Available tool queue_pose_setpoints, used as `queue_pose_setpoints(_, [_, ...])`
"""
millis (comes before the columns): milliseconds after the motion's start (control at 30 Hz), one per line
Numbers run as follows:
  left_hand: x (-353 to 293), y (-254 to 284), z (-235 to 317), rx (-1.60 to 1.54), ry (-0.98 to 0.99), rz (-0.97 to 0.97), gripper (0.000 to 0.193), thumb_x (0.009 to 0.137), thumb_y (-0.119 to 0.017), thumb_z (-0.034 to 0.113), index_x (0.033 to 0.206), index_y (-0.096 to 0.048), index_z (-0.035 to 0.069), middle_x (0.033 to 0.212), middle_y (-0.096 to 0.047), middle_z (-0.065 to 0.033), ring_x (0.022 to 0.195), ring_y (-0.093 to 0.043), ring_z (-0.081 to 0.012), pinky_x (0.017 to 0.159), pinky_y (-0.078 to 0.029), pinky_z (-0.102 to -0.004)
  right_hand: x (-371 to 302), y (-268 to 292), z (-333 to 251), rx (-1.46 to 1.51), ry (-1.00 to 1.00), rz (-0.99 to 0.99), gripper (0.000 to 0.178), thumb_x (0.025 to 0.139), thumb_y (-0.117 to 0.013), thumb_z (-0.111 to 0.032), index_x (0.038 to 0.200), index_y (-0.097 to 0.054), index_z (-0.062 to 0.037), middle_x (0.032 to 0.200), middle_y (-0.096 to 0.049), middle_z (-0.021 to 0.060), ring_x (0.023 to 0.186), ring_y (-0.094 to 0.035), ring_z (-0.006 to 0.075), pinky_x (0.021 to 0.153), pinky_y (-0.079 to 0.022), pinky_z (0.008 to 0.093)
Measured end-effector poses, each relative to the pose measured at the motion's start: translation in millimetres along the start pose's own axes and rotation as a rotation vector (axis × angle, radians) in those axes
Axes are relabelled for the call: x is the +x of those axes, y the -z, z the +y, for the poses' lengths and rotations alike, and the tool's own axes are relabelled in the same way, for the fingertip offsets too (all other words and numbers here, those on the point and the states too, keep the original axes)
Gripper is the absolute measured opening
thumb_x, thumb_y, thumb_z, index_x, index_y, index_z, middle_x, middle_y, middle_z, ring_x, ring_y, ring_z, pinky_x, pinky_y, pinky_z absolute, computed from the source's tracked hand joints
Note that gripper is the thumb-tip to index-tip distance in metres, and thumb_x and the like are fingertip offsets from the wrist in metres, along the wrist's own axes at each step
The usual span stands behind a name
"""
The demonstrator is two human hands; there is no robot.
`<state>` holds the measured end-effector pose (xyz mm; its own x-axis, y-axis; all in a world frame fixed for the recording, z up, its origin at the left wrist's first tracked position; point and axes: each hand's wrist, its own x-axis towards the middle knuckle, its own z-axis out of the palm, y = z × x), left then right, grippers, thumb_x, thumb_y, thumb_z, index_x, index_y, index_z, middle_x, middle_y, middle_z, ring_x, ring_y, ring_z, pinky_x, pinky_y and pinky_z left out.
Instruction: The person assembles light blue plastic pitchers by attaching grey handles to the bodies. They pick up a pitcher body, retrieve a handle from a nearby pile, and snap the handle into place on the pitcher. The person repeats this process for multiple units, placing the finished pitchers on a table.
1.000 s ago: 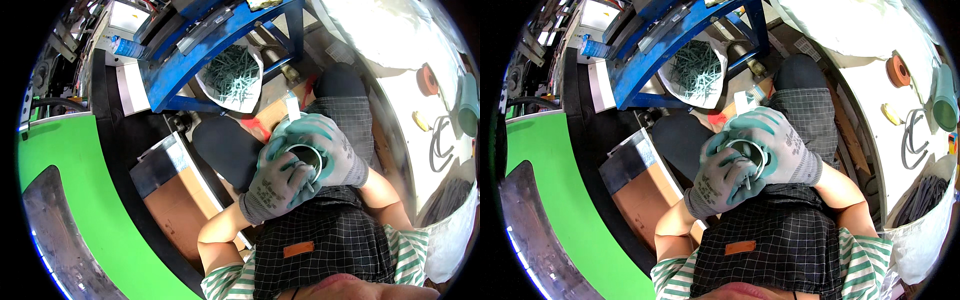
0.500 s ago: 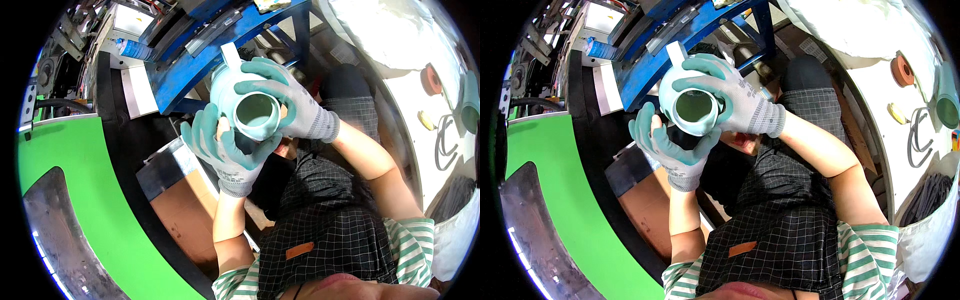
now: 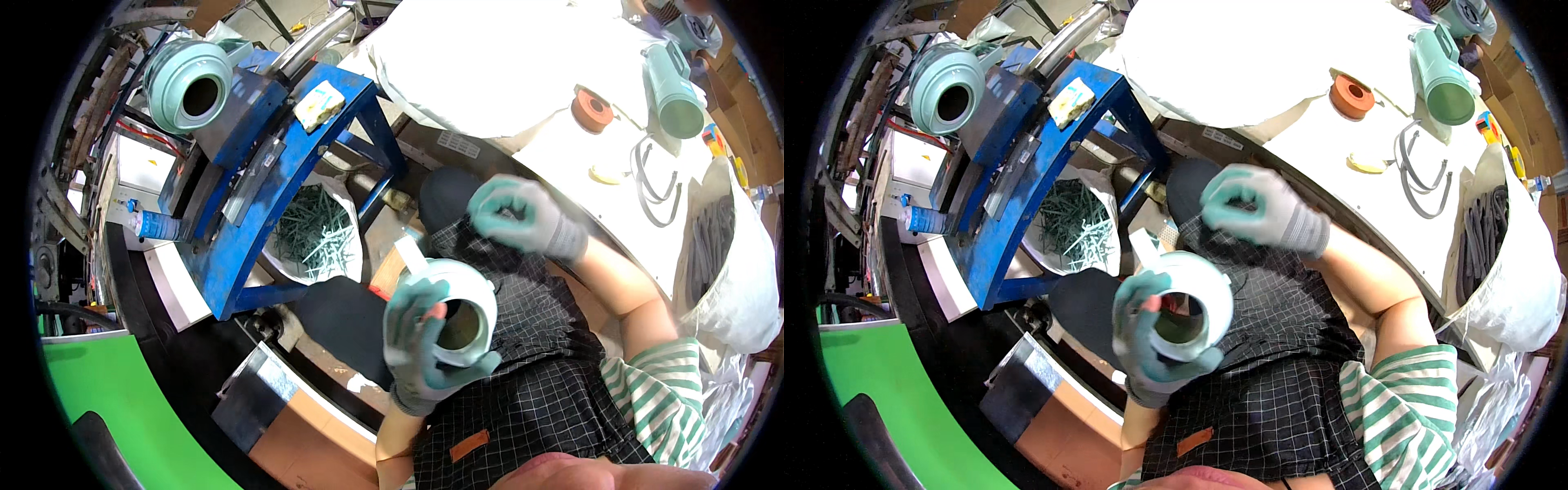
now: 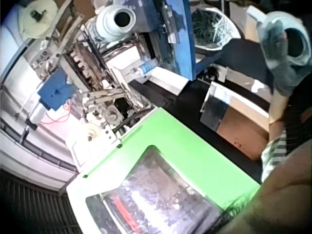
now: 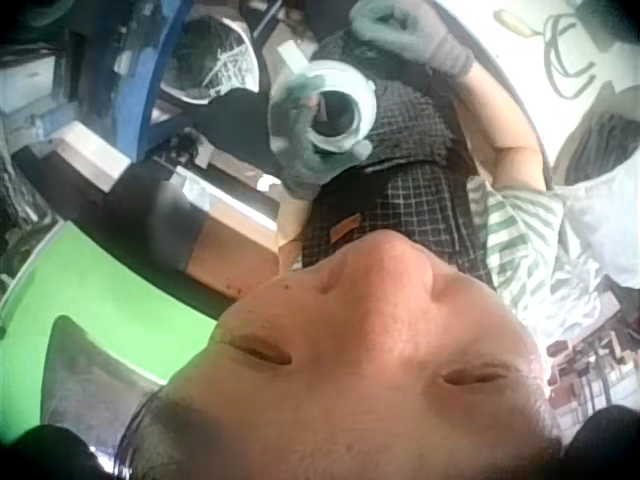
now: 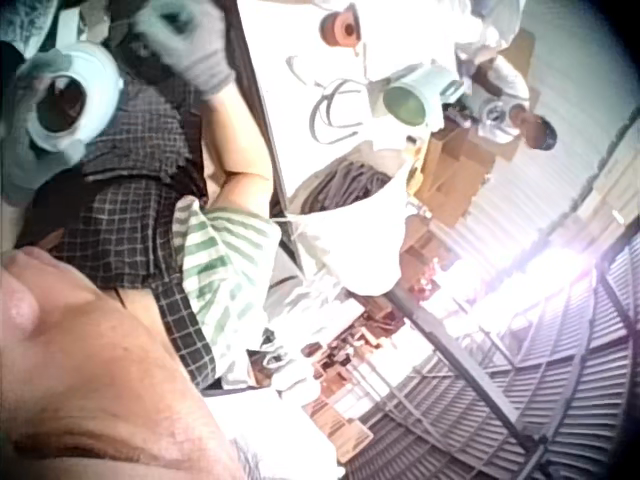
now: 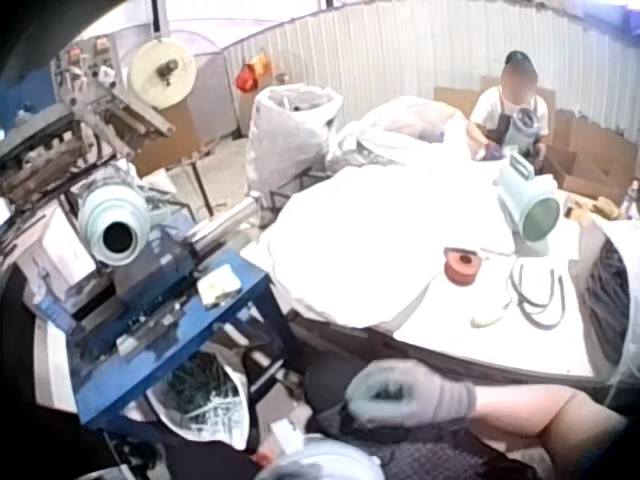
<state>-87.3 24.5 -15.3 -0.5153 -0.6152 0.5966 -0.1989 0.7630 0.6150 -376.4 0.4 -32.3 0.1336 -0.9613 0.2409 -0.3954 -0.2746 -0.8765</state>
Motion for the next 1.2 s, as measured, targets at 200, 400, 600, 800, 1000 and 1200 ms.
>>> queue_pose_setpoints(200, [-3.7,-11.6,5.3,0.08,-0.025,-0.025,0.091,0.084,-0.081,0.061,0.152,-0.047,0.011,0.14,-0.059,-0.0183,0.127,-0.06,-0.0425,0.106,-0.052,-0.0581,87.9,97.6,42.6,-0.77,-0.15,0.486,0.023,0.097,-0.068,-0.028,0.106,-0.073,-0.008,0.109,-0.072,0.0093,0.107,-0.066,0.0289,0.098,-0.05,0.0408])
queue_pose_setpoints(400, [1.1,-14.4,2.4,-0.035,0.034,-0.042,0.081,0.075,-0.091,0.041,0.142,-0.058,0.01,0.138,-0.061,-0.0171,0.125,-0.061,-0.043,0.105,-0.053,-0.0559,165.4,137.5,106.5,-1.418,-0.563,0.124,0.029,0.1,-0.062,-0.034,0.112,-0.079,-0.0141,0.122,-0.071,0.0072,0.119,-0.063,0.0275,0.095,-0.055,0.0408])
queue_pose_setpoints(600, [8.2,-25.2,1.4,-0.014,0.042,0.01,0.078,0.078,-0.09,0.041,0.138,-0.053,0.006,0.129,-0.06,-0.0166,0.116,-0.063,-0.0374,0.1,-0.054,-0.0503,127.9,113.2,72.8,-0.846,-0.18,0.492,0.028,0.102,-0.064,-0.035,0.111,-0.074,-0.0098,0.11,-0.071,0.0082,0.103,-0.068,0.0265,0.096,-0.054,0.0407])
queue_pose_setpoints(800, [-7.2,-24.4,-18.1,0.293,-0.027,0.01,0.092,0.082,-0.088,0.043,0.149,-0.037,0.007,0.136,-0.051,-0.0171,0.119,-0.057,-0.0365,0.101,-0.05,-0.0517,72.3,52.5,-17.3,0.66,-0.277,-0.176,0.035,0.104,-0.058,-0.032,0.128,-0.07,-0.0083,0.094,-0.074,0.0076,0.07,-0.067,0.0088,0.06,-0.054,0.0238])
queue_pose_setpoints(1000, [13.5,-10.5,-7.8,0.486,-0.186,-0.089,0.039,0.071,-0.089,0.023,0.1,-0.064,0.014,0.105,-0.065,-0.0065,0.106,-0.061,-0.037,0.09,-0.051,-0.0515,23.6,-28.7,-39.9,0.421,0.022,-0.334,0.047,0.095,-0.072,-0.033,0.133,-0.066,-0.0072,0.111,-0.075,0.0108,0.099,-0.073,0.0208,0.087,-0.059,0.0351])
queue_pose_setpoints(1200, [7.5,0.0,-10.1,0.442,-0.144,-0.128,0.044,0.07,-0.091,0.028,0.106,-0.07,0.013,0.11,-0.065,-0.0104,0.112,-0.06,-0.0382,0.092,-0.051,-0.0498,-2.4,-37.7,-52.2,-0.258,0.699,-0.084,0.053,0.093,-0.069,-0.043,0.136,-0.06,-0.0138,0.111,-0.068,0.0144,0.096,-0.071,0.0281,0.081,-0.059,0.0438])
